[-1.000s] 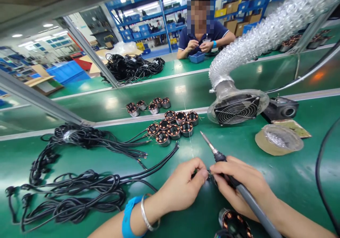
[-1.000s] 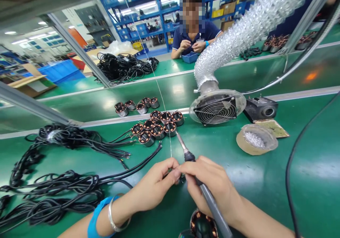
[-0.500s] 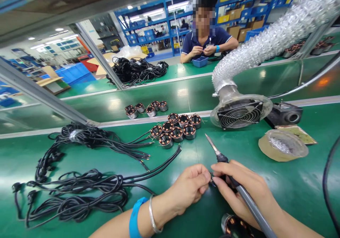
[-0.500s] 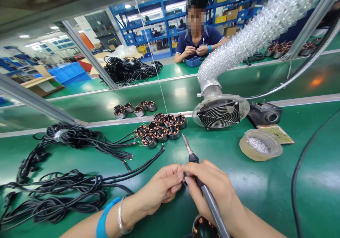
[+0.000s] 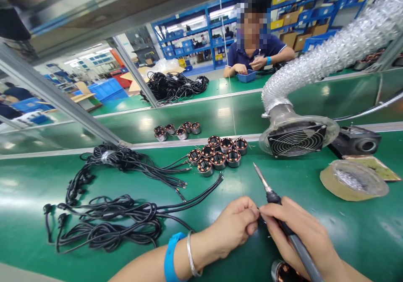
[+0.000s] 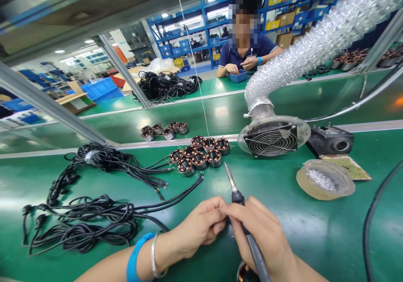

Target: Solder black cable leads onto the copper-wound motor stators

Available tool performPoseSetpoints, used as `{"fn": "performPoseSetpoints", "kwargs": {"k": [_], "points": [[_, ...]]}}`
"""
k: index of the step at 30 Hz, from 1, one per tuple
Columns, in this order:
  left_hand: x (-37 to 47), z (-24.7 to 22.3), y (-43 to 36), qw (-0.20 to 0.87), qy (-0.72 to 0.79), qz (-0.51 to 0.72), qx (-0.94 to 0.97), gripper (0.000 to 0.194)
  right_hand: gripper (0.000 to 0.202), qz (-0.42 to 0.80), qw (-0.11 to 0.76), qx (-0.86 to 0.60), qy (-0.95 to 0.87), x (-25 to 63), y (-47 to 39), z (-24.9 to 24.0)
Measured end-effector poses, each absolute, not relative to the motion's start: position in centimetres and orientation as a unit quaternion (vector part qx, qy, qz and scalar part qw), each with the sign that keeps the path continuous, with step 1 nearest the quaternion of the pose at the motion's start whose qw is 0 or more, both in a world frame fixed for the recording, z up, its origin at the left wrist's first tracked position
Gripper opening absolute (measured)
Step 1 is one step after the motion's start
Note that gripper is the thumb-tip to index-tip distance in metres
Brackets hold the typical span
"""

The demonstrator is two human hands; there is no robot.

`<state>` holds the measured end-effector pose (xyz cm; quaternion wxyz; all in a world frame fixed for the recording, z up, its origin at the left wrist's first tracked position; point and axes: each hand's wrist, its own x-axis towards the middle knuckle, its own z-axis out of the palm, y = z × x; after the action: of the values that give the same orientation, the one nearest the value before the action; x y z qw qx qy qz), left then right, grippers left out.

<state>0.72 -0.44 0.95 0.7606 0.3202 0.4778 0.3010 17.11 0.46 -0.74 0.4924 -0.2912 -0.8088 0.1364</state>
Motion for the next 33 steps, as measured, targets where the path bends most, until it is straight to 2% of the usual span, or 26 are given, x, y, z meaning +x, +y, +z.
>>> {"fn": "performPoseSetpoints", "kwargs": {"k": [4,10,22,26,30,33], "points": [[0.6,0.8,-0.6,0.769,0.477,0.301,0.302,0.030,0.027,0.130,0.484,-0.295,-0.813,17.1,0.6,-1.0],[0.2,0.6,-0.5,0.762,0.467,0.327,0.306,0.035,0.031,0.253,0.443,-0.329,-0.795,17.7,0.9,-0.4],[0.9,0.5,-0.8,0.713,0.502,0.341,0.352,0.045,0.027,0.214,0.445,-0.280,-0.823,18.7,2.0,-0.6],[0.8,-0.1,-0.9,0.670,0.517,0.346,0.406,0.041,0.027,0.203,0.446,-0.284,-0.824,19.1,1.3,0.8],[0.4,-0.7,-1.0,0.632,0.529,0.342,0.451,0.035,0.036,0.241,0.452,-0.332,-0.792,20.3,-0.4,2.0],[0.2,-0.8,-1.0,0.619,0.540,0.334,0.462,0.032,0.034,0.268,0.472,-0.370,-0.754,21.3,-1.5,2.1]]}}
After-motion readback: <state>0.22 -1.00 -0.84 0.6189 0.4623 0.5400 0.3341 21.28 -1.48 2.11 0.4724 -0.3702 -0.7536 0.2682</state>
